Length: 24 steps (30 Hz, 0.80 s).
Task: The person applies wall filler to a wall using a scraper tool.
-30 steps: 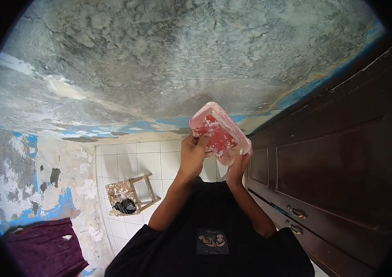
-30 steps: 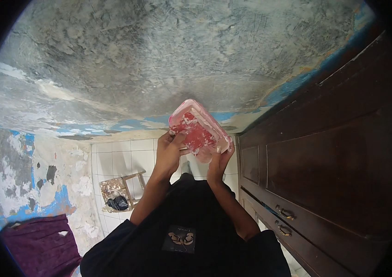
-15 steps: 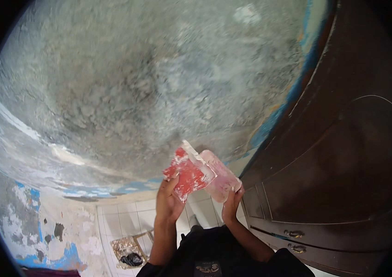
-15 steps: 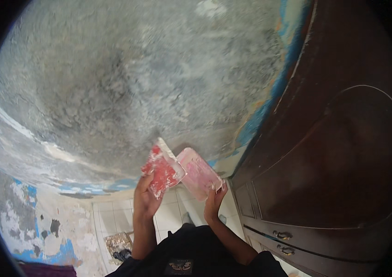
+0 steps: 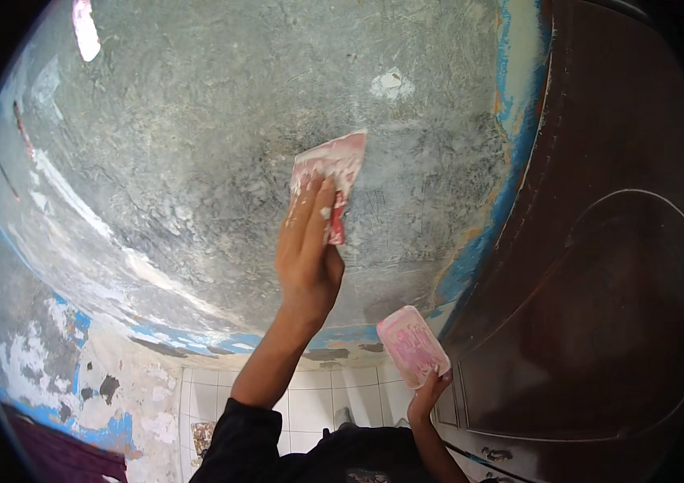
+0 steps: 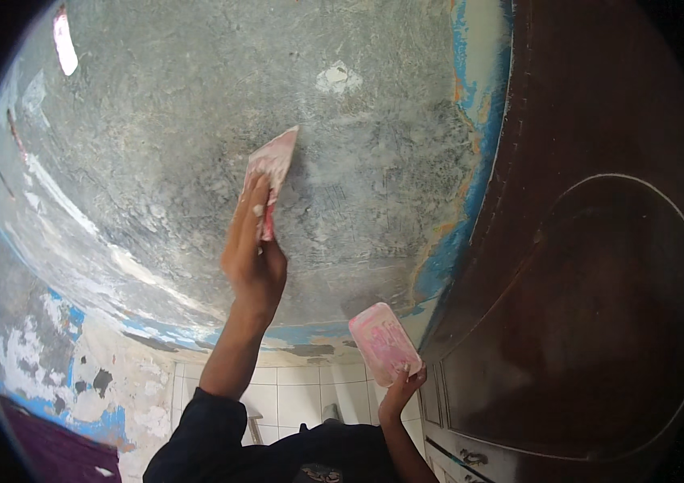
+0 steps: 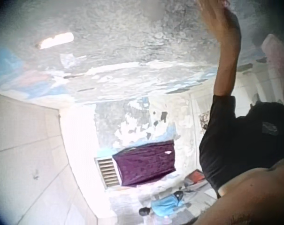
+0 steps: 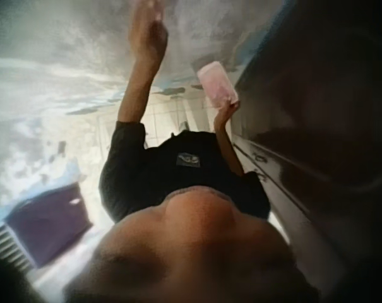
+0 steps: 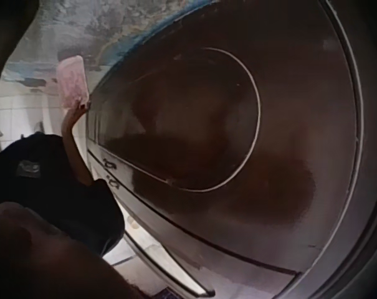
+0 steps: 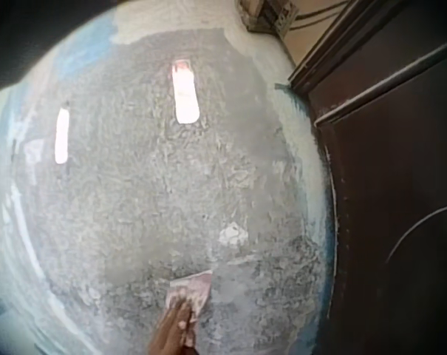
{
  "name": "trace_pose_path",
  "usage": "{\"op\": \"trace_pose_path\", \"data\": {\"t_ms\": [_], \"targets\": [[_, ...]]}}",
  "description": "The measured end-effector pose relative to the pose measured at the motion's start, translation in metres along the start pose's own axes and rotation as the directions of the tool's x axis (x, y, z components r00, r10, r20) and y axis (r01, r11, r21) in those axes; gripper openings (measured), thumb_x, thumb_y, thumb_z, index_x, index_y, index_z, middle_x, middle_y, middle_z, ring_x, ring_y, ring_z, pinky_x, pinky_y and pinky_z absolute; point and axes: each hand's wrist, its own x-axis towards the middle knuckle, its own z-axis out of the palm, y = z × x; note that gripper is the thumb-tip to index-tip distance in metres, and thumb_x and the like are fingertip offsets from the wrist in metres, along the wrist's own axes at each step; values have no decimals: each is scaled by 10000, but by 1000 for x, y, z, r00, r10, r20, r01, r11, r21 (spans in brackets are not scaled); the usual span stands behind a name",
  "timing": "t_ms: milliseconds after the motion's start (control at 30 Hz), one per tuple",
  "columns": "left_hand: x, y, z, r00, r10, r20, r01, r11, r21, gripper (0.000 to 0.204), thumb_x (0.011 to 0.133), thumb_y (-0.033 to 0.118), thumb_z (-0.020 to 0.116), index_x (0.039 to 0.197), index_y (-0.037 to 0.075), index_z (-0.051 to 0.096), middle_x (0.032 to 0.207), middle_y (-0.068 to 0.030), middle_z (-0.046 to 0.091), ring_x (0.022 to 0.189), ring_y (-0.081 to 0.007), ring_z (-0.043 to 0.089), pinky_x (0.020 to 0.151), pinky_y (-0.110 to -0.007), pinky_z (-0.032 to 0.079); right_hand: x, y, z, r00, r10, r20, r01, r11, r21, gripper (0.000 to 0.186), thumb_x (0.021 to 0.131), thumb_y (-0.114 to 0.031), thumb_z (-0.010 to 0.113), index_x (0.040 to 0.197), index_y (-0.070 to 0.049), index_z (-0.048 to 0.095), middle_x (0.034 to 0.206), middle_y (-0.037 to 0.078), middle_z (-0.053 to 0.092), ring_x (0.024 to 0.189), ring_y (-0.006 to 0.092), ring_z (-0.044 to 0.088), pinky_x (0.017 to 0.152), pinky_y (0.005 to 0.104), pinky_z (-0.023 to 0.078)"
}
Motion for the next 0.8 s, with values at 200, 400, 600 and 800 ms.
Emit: {"op": "trace_pose_path", "data": {"t_ms": [200,400,600,800], "targets": [[14,12,10,989,91,116,-123,943,308,457,894,-144,568,1341,-53,583,1371,-222,613,1282,-368,599,1024,-425,517,11,-16,-11,999,0,50,0,1000,0,574,1060,-280,527,1503,-27,263,1471,187,372,1369,279,402,1153,434,334],[31,12,6,984,-79,-162,93,992,83,501,843,-142,605,1333,-44,591,1297,-255,646,1131,-370,688,865,-364,594,20,-22,-14,999,5,41,-2,998,-63,573,1059,-300,534,1498,-39,275,1458,191,382,1347,284,419,1146,437,343],[8,13,69,994,109,12,-106,926,362,582,856,-97,567,1430,-6,540,1410,-202,594,1285,-385,591,1016,-472,516,26,-19,-20,995,30,90,-26,998,-49,596,1051,-326,550,1494,-37,278,1452,196,389,1338,282,430,1133,439,364],[-13,-21,119,971,134,200,-226,789,572,538,935,77,548,1456,-43,492,1419,-253,560,1321,-476,524,1137,-541,385,20,-20,-22,994,65,83,-60,996,-64,611,1046,-333,561,1493,-29,276,1446,201,397,1331,290,444,1120,445,384]]}}
